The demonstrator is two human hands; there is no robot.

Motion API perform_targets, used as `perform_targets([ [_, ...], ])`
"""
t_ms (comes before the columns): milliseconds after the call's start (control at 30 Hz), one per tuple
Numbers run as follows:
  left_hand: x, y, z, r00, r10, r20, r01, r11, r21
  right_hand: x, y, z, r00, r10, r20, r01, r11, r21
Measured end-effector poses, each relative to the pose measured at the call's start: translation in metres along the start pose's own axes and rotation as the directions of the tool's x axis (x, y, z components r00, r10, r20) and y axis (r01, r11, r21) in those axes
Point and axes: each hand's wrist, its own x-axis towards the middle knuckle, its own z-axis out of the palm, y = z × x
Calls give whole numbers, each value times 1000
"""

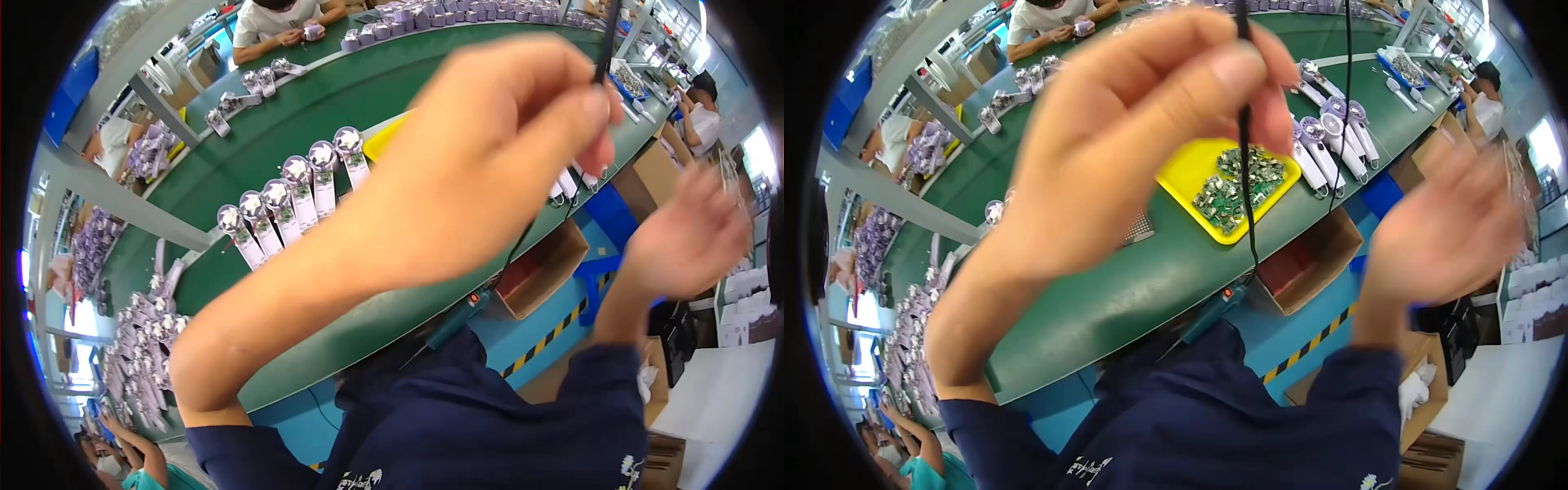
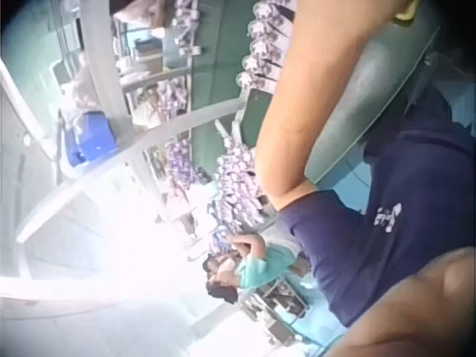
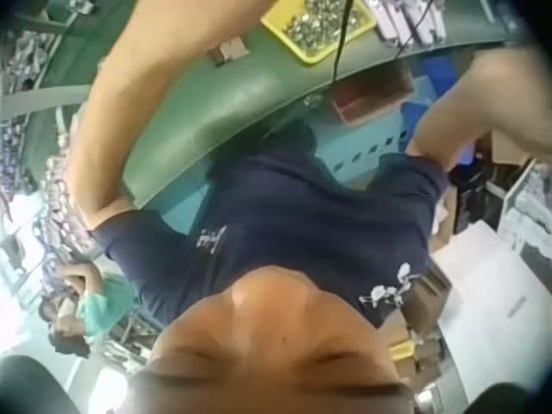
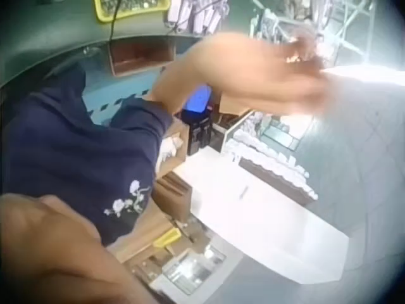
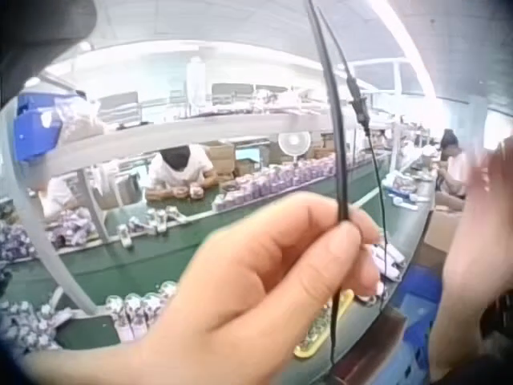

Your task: The person assembles portable fans by placing circuit boards into the fan housings and screwing them in with an electric screwdriver.

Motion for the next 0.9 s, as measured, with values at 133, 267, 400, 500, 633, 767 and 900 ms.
perform_targets([
  [133,-26,-50,7,990,-138,35,142,972,-187,-205,-42,-110,559,822,-107,-730,426,-534],
  [267,-60,-54,12,993,-109,-46,100,980,-170,-291,-84,-100,-182,977,-109,-803,-212,-557],
  [400,-104,-59,33,984,-175,-29,161,948,-274,-325,-81,-135,-362,922,-137,-688,-363,-629],
  [500,-142,-78,41,965,12,-262,-5,1000,28,-339,-98,-106,73,993,-97,-936,35,-350],
  [633,-231,-65,-16,787,112,-607,228,861,455,-311,-82,-79,103,992,-69,-990,95,-107],
  [767,-355,-36,-99,497,323,-805,810,159,564,-264,-34,-49,80,994,72,-995,84,-45],
  [900,-450,-19,-169,298,374,-878,882,-459,105,-275,13,-14,-45,952,303,-971,30,-236],
])
